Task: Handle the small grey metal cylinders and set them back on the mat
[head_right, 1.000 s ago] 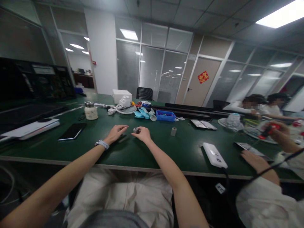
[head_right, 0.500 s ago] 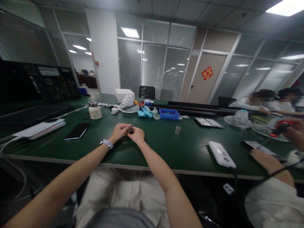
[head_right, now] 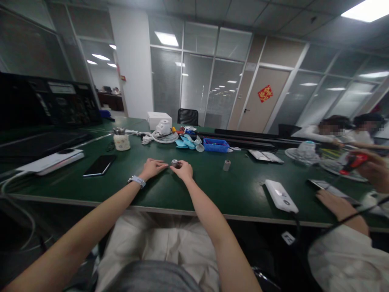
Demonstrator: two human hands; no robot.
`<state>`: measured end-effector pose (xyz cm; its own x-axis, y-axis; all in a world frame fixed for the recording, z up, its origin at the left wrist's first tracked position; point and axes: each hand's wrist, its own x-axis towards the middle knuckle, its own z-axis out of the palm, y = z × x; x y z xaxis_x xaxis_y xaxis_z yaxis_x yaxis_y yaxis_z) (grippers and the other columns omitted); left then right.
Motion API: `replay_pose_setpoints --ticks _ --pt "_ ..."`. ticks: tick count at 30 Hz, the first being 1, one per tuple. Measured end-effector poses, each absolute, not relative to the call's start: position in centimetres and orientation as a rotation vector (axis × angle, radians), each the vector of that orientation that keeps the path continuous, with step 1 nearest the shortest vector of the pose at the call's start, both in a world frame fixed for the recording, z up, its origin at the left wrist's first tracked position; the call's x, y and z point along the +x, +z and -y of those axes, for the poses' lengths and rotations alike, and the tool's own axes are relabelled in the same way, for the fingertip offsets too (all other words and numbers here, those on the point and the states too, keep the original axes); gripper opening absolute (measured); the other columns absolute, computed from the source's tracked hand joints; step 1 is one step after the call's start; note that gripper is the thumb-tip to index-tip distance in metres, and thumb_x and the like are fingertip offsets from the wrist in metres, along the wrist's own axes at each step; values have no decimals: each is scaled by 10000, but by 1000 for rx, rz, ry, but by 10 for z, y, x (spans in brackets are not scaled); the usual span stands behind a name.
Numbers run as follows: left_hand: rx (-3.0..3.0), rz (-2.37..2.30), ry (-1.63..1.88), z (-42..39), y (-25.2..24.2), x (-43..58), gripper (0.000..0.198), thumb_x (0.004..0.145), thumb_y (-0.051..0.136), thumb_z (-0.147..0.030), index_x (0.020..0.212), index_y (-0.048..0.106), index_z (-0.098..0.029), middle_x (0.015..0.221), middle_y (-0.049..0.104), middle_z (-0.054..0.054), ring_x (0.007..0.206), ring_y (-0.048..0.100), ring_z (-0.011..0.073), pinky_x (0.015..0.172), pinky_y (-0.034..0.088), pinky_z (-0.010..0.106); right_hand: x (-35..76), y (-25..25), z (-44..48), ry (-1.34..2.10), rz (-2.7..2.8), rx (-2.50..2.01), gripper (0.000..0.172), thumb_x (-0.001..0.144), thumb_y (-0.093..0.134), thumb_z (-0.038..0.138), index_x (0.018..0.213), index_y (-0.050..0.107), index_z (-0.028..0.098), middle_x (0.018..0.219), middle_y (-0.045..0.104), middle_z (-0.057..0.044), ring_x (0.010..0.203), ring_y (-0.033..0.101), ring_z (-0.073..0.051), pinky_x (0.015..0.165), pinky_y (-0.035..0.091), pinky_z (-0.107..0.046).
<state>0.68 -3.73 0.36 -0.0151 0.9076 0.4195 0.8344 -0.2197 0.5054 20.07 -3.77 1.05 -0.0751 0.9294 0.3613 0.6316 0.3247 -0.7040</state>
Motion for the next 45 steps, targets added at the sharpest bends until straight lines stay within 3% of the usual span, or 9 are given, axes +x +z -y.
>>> replay_pose_setpoints --ticks 3,7,12,18,23,30,34,38,45 --pt "2189 -1986 786 38 2 7 380 784 536 -611 992 743 -369 1339 554 -1 1171 382 349 923 346 471 202 6 35 511 1764 -1349 465 637 746 527 989 696 227 889 731 -48 837 684 -200 741 521 -278" --pt "2198 -2047 702 39 2 8 483 793 479 -657 1132 682 -380 1456 418 26 1239 324 365 952 330 496 199 3 31 615 1714 -1260 481 600 781 498 976 699 209 898 727 -57 840 681 -195 760 524 -279" --pt "2050 -2152 942 42 6 9 558 891 330 -574 1335 536 -307 1384 493 89 1232 348 334 955 349 473 197 18 28 999 1322 -1208 312 757 679 439 834 691 136 838 712 -59 756 674 -154 698 526 -226" --pt "1932 -2129 1220 41 9 6 444 892 314 -305 1126 685 -239 1125 649 104 1069 478 281 919 371 411 206 40 35 1562 775 -1038 393 940 427 434 894 658 119 660 648 -27 481 570 -72 510 485 -161" --pt "1966 -2023 1264 37 7 4 416 859 315 -266 828 729 -235 929 704 61 946 529 255 850 398 369 207 41 40 1668 790 -1020 501 961 310 483 897 661 132 560 590 -9 443 519 -85 529 498 -184" --pt "1962 -1908 1316 38 9 6 367 825 343 -242 739 700 -218 801 705 42 822 581 210 795 424 313 208 38 40 1712 757 -973 560 979 197 462 826 635 147 575 608 -21 498 569 -98 606 509 -205" --pt "1962 -1897 1318 39 10 6 364 818 342 -236 725 693 -213 797 707 41 811 596 200 781 434 302 209 39 41 1748 745 -896 486 982 230 446 834 595 160 786 704 -65 710 670 -124 674 522 -239" --pt "1947 -1884 1328 38 9 5 352 808 350 -237 709 688 -216 772 705 36 794 612 195 757 441 292 208 37 41 1694 841 -908 398 949 360 499 868 586 181 947 714 -64 865 681 -126 728 526 -240" --pt "1933 -1877 1324 39 9 6 345 800 357 -245 699 685 -220 763 708 33 764 626 189 709 442 277 206 38 41 1665 713 -957 280 855 596 443 850 591 164 754 696 -30 628 655 -88 626 534 -170"
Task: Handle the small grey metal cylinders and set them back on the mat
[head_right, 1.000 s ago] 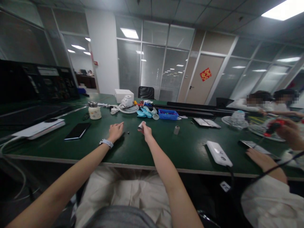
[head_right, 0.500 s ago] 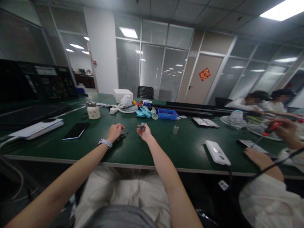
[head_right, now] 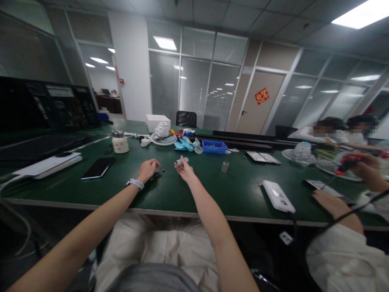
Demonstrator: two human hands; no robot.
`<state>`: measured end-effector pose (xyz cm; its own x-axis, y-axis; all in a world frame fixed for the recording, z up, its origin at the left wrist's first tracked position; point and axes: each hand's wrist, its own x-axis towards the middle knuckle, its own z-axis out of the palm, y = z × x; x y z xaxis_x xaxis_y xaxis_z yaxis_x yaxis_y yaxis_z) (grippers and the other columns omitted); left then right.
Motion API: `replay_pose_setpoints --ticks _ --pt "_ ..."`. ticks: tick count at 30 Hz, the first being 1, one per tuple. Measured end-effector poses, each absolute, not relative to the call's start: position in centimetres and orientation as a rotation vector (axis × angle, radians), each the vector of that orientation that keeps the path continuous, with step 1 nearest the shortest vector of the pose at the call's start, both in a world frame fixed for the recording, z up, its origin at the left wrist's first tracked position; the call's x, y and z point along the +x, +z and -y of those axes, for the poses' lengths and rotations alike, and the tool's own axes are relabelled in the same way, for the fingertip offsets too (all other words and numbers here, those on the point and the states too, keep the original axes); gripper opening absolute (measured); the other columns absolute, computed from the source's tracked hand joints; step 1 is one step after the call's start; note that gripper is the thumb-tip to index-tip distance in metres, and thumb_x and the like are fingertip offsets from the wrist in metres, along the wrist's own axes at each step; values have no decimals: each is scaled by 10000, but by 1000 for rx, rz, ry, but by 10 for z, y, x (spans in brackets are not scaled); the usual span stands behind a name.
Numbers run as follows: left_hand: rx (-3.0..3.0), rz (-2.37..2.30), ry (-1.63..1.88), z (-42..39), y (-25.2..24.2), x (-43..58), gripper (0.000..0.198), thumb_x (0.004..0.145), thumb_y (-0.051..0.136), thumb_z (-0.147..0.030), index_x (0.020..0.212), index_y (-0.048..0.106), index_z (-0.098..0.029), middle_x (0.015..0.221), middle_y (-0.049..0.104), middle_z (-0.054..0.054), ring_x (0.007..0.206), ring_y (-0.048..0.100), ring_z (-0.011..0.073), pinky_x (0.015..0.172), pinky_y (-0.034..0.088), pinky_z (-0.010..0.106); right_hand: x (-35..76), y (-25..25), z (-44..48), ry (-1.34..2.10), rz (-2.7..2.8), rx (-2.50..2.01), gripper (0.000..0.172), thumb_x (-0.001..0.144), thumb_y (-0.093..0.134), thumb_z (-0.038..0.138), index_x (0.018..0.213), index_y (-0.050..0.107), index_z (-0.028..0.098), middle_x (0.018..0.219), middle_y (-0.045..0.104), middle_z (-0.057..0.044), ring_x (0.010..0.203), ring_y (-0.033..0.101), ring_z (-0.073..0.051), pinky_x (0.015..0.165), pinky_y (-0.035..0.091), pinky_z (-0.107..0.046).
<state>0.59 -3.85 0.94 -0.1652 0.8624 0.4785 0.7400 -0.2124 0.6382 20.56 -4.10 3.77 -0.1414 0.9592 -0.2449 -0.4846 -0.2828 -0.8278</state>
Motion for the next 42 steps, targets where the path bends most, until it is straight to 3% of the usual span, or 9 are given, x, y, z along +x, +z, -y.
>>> replay_pose_setpoints --ticks 8,13,16,18,23,30,35,39,42 --pt "1930 -1880 1303 43 12 6 338 795 358 -242 695 680 -215 748 703 30 740 623 179 686 437 265 215 36 37 1346 990 -1092 309 785 676 437 734 531 168 642 646 -28 534 629 -118 478 497 -189" --pt "1918 -1877 1306 41 11 7 333 790 364 -242 687 679 -214 739 698 31 724 619 176 675 434 264 294 31 47 535 1362 -1324 426 720 638 599 692 492 201 678 647 -21 626 636 -166 563 475 -247" --pt "1916 -1881 1293 40 10 8 330 786 370 -246 689 684 -211 740 697 30 723 616 175 671 434 262 354 28 58 -13 1392 -1529 467 734 566 665 803 554 203 791 680 -55 739 639 -201 675 457 -283" --pt "1908 -1881 1286 41 10 8 329 782 372 -244 686 685 -211 735 695 29 722 616 176 671 435 262 388 24 62 -148 1360 -1651 471 775 526 648 914 581 201 865 690 -77 794 644 -222 712 446 -300" --pt "1890 -1907 1276 42 11 8 330 778 375 -236 680 689 -211 749 702 35 726 617 185 676 436 269 434 6 55 -80 1282 -1903 406 872 452 503 1010 595 149 929 681 -151 860 650 -265 753 449 -342" --pt "1899 -1893 1253 41 11 8 335 786 374 -240 697 695 -208 768 705 40 746 614 191 695 437 281 438 1 49 74 1207 -2016 411 873 474 436 1130 535 121 1072 634 -201 996 616 -297 846 443 -397" --pt "1911 -2048 1276 42 11 7 347 788 379 -222 672 706 -218 773 704 65 892 572 255 810 424 347 410 12 70 -397 1210 -1691 625 824 550 420 1316 386 71 1305 475 -232 1234 426 -309 1000 324 -441" --pt "1781 -2108 1323 43 10 5 318 758 390 -180 669 694 -211 758 700 65 829 585 243 792 422 337 343 17 81 -276 1772 -1356 414 877 494 389 1225 540 170 1126 596 -120 1061 532 -230 944 362 -375" --pt "1700 -2090 1291 45 11 4 299 728 389 -158 697 682 -209 741 694 44 744 602 197 702 422 282 276 13 73 181 2065 -1321 479 849 533 501 1224 577 206 858 649 -34 782 592 -167 737 428 -269"
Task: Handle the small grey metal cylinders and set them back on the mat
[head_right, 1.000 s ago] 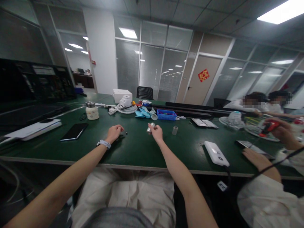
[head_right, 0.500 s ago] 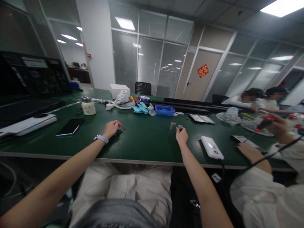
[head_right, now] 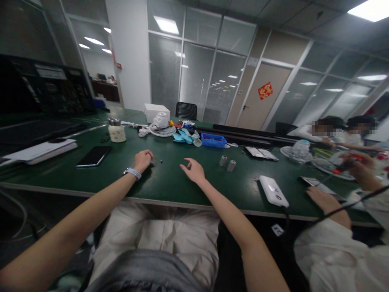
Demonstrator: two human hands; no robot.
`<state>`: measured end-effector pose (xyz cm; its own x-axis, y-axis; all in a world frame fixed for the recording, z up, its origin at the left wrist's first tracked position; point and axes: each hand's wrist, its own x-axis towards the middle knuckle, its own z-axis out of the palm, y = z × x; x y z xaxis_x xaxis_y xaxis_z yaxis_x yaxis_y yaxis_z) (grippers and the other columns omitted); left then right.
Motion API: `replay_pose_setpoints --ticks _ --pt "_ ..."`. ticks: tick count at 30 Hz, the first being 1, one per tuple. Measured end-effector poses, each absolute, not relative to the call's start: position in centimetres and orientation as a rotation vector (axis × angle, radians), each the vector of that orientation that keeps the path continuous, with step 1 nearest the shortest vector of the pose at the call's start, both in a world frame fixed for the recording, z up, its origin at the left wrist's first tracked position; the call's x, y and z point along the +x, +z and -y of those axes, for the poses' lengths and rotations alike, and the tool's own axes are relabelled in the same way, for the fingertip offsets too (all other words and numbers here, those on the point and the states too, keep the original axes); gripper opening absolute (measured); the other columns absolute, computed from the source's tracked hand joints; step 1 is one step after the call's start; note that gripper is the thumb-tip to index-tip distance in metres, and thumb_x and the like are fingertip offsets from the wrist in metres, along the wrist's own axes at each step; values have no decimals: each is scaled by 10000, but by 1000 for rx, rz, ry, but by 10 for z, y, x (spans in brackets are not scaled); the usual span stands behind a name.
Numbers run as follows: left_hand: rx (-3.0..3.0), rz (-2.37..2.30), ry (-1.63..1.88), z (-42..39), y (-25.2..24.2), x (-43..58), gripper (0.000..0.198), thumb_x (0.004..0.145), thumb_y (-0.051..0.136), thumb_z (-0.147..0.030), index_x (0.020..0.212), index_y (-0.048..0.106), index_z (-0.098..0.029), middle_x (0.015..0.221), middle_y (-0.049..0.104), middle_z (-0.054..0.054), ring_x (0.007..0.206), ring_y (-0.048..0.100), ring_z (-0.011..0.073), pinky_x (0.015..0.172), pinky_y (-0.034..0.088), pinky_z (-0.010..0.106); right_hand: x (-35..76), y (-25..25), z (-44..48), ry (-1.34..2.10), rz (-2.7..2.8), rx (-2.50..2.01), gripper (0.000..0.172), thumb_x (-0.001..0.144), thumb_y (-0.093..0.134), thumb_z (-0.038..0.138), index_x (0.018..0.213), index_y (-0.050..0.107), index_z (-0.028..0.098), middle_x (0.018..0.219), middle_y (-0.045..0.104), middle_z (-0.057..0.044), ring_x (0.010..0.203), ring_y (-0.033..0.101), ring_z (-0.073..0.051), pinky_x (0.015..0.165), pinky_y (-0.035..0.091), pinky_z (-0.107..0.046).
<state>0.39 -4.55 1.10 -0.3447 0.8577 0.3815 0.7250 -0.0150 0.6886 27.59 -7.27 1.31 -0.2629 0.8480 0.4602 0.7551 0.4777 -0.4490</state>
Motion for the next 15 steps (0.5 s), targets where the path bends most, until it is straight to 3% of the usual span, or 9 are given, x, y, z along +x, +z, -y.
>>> replay_pose_setpoints --ticks 4,11,15 --pt "1713 -2145 1188 48 14 4 274 710 395 -167 683 664 -211 737 688 39 732 605 186 643 397 259 202 12 53 380 2100 -1420 550 784 588 599 1211 616 253 783 666 -4 745 606 -158 669 424 -243" --pt "1755 -2143 1106 48 17 6 273 712 391 -180 675 659 -217 747 690 49 750 605 192 626 383 260 164 12 39 360 2119 -1471 315 799 596 565 964 737 336 824 687 8 774 610 -168 714 419 -264" --pt "1764 -2138 1103 50 17 6 276 718 394 -191 682 667 -214 754 695 52 749 606 192 635 387 258 172 18 44 244 2088 -1431 297 866 539 506 973 727 302 823 655 -8 733 578 -155 661 392 -255"
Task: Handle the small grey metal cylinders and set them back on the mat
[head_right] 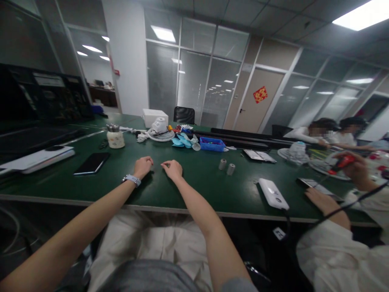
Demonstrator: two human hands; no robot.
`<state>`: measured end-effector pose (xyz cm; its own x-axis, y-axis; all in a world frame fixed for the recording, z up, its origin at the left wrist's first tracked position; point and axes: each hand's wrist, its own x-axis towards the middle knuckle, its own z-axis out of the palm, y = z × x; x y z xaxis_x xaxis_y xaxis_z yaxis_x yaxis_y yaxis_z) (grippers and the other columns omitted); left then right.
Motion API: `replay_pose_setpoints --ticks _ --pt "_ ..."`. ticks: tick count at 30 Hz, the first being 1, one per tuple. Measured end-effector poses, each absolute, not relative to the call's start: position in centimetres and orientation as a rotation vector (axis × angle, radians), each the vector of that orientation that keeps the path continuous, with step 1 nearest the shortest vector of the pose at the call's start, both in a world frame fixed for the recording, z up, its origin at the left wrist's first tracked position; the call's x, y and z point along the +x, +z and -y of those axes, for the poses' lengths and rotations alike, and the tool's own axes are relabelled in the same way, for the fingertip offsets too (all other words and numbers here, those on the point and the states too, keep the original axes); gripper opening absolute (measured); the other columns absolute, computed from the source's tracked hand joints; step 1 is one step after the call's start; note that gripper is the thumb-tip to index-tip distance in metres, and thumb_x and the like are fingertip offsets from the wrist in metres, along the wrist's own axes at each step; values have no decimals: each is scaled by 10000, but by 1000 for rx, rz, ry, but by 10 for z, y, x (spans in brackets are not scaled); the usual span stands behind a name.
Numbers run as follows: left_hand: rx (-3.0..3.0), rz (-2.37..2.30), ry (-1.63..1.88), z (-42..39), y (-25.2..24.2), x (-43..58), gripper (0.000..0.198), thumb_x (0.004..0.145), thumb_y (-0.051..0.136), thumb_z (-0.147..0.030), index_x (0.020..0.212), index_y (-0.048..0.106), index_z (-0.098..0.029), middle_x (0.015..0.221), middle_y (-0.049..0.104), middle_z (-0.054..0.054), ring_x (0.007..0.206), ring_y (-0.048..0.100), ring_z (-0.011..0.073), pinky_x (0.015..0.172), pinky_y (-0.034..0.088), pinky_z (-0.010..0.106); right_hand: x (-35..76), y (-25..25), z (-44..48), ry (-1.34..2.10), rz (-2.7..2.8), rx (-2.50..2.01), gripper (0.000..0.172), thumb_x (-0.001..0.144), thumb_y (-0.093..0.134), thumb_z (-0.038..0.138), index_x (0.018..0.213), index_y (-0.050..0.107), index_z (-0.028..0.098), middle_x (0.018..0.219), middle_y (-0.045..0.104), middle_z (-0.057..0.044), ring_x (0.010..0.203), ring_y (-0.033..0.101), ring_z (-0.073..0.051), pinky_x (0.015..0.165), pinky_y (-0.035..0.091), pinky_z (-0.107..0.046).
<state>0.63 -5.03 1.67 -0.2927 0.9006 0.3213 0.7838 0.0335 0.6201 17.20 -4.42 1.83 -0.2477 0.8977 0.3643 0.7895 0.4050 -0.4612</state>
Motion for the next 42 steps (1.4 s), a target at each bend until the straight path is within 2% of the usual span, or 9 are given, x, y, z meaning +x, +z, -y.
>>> replay_pose_setpoints --ticks 3,5,7,9,12,16,22,39,42 --pt "1771 -2114 1116 49 15 5 268 716 394 -197 668 657 -214 742 691 50 733 601 189 620 379 259 213 35 50 -66 2013 -1344 317 932 443 454 1033 690 281 898 627 -32 778 552 -157 713 370 -270" --pt "1776 -2098 1116 47 13 5 262 714 395 -200 664 651 -217 737 689 47 721 596 187 609 372 259 262 45 53 -354 1915 -1349 345 955 393 428 1087 663 258 959 614 -65 883 526 -188 789 342 -307" --pt "1782 -2101 1094 44 13 5 256 711 399 -203 664 651 -219 735 687 47 712 593 187 603 369 258 319 49 53 -585 1749 -1471 356 958 380 406 1093 666 242 982 603 -94 955 486 -229 838 304 -355" --pt "1789 -2116 1067 42 13 6 255 709 403 -208 673 655 -221 741 687 51 711 593 192 600 370 260 374 46 54 -671 1526 -1630 346 948 399 391 1058 684 229 995 592 -106 979 458 -250 841 283 -378" --pt "1805 -2129 1057 42 14 7 264 712 402 -210 687 664 -219 758 691 55 732 600 199 612 380 261 427 34 54 -640 1274 -1818 322 916 447 403 979 713 234 990 584 -107 977 443 -267 805 286 -383" --pt "1819 -2136 1057 44 14 7 272 715 397 -203 690 668 -216 748 689 55 747 607 197 629 388 258 445 21 54 -537 1086 -1948 347 900 447 420 978 720 220 1000 583 -131 980 446 -285 793 304 -393" --pt "1840 -2127 1064 43 12 5 266 717 392 -206 678 655 -221 733 678 56 726 601 201 608 377 265 441 22 52 -436 1129 -2014 318 887 479 430 982 721 247 975 600 -121 970 473 -283 786 334 -388" --pt "1815 -2127 1051 42 11 5 271 720 402 -198 689 670 -228 761 697 50 745 618 200 635 404 257 437 27 56 -371 1138 -2016 380 868 452 422 982 748 212 919 620 -167 925 514 -306 755 373 -421" --pt "1818 -2127 1052 42 11 6 271 718 399 -193 683 666 -227 766 697 49 748 616 198 633 400 256 436 25 56 -416 1152 -2007 378 862 455 429 1020 735 230 1002 625 -161 982 492 -308 808 348 -446"
